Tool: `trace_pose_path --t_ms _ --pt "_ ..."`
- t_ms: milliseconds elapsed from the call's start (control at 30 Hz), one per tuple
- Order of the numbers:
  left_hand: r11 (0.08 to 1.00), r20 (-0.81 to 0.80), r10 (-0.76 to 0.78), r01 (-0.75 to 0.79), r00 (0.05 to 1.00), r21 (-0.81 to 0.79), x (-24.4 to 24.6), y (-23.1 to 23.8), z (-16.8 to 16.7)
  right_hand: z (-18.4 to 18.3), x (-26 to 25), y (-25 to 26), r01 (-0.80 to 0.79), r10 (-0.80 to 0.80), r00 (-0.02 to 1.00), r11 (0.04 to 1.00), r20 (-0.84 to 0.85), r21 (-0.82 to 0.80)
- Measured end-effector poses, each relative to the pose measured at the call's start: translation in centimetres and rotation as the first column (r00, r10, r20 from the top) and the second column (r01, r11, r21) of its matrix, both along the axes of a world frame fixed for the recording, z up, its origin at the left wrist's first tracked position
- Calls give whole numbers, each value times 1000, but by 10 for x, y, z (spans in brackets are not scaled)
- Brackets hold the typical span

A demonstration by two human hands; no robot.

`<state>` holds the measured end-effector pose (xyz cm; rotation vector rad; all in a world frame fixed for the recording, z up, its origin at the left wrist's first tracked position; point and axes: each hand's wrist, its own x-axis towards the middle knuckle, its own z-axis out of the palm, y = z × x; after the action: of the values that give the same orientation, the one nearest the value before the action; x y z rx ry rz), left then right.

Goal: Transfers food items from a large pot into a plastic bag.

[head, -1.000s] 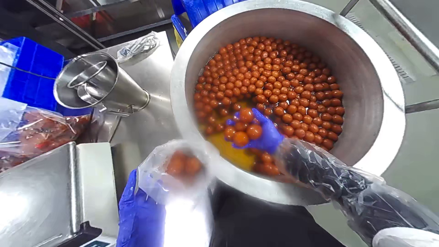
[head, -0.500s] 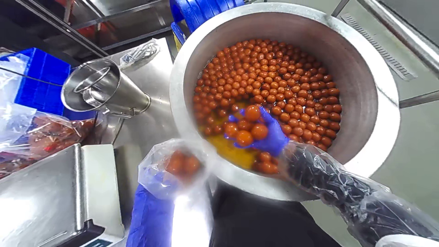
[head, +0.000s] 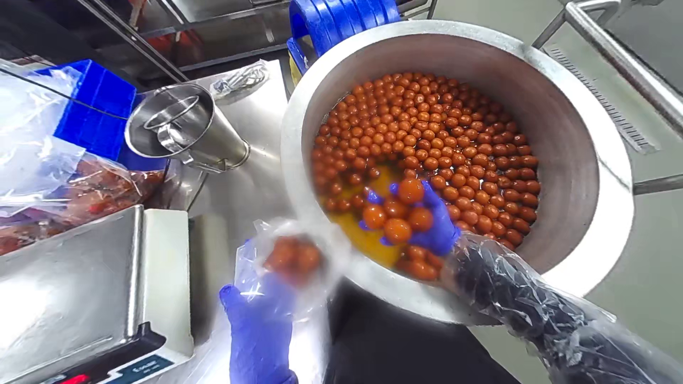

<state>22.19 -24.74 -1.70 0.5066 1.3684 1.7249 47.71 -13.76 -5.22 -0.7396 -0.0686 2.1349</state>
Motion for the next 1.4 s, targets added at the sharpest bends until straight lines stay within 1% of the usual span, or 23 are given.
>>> trace_pose_path --t_ms 100,233,300,333,400,433,467,533,567,600,633,667,767,800,867,933,1000,1067,1200,1233,1300,1333,1400 --pt "1000 6 -4 4 1000 11 0 -3 1 -8 2 -1 6 -3 998 999 -65 44" --pt "993 5 102 -101 995 -58 5 -1 3 -11 4 -1 10 -11 1000 1000 16 16" --pt "997 108 80 -81 991 3 5 -3 2 -14 4 -1 8 -8 1000 1000 18 23" --pt "996 209 62 -76 976 57 5 -3 -1 -15 3 -1 6 -6 1000 1000 23 25" --pt "973 289 -77 9 954 231 -4 -6 -19 -11 0 0 19 -20 999 999 39 36" --pt "970 267 -95 28 959 243 -5 -6 -19 -6 -2 1 19 -20 1000 999 20 51" --pt "986 238 -54 14 970 167 0 -3 -6 4 -5 2 7 -8 1000 998 13 65" --pt "994 238 -28 2 971 106 4 0 7 35 -13 4 -56 51 996 997 77 62" --pt "993 260 -41 10 965 119 2 0 6 42 -17 6 -101 99 995 991 24 92" --pt "991 270 -64 29 961 132 0 -1 4 40 -20 8 -141 157 981 980 -115 138" --pt "989 267 -80 42 960 145 -2 -1 3 42 -28 11 -187 217 958 968 -188 166" --pt "983 250 -110 68 962 171 -4 -2 1 47 -39 13 -222 253 946 961 -204 163" --pt "960 220 -186 129 958 250 -12 1 -6 59 -75 14 -352 365 923 929 -125 113" --pt "953 216 -210 150 954 265 -14 1 -6 49 -85 16 -411 435 885 897 -168 162" --pt "952 272 -211 135 939 274 -16 1 -5 34 -106 18 -506 540 827 835 -154 215" --pt "977 322 -147 86 935 195 -18 0 3 25 -123 16 -537 567 821 808 -71 241" --pt "992 343 -83 47 936 114 -21 1 10 26 -134 14 -554 565 824 788 40 268" --pt "995 392 -61 25 918 95 -26 2 15 26 -143 13 -607 597 789 720 146 337" --pt "997 469 -34 -2 883 76 -36 -1 23 41 -166 14 -765 606 643 519 467 381" --pt "996 472 -47 3 880 92 -39 -3 24 47 -170 16 -820 583 572 432 577 376" --pt "995 444 -52 7 894 103 -48 -9 24 62 -177 20 -924 508 381 176 772 340" --pt "992 438 -64 8 897 128 -54 -13 22 67 -181 21 -947 452 310 67 837 314" --pt "983 433 -82 2 898 182 -65 -19 18 73 -187 20 -963 294 206 -111 933 247"
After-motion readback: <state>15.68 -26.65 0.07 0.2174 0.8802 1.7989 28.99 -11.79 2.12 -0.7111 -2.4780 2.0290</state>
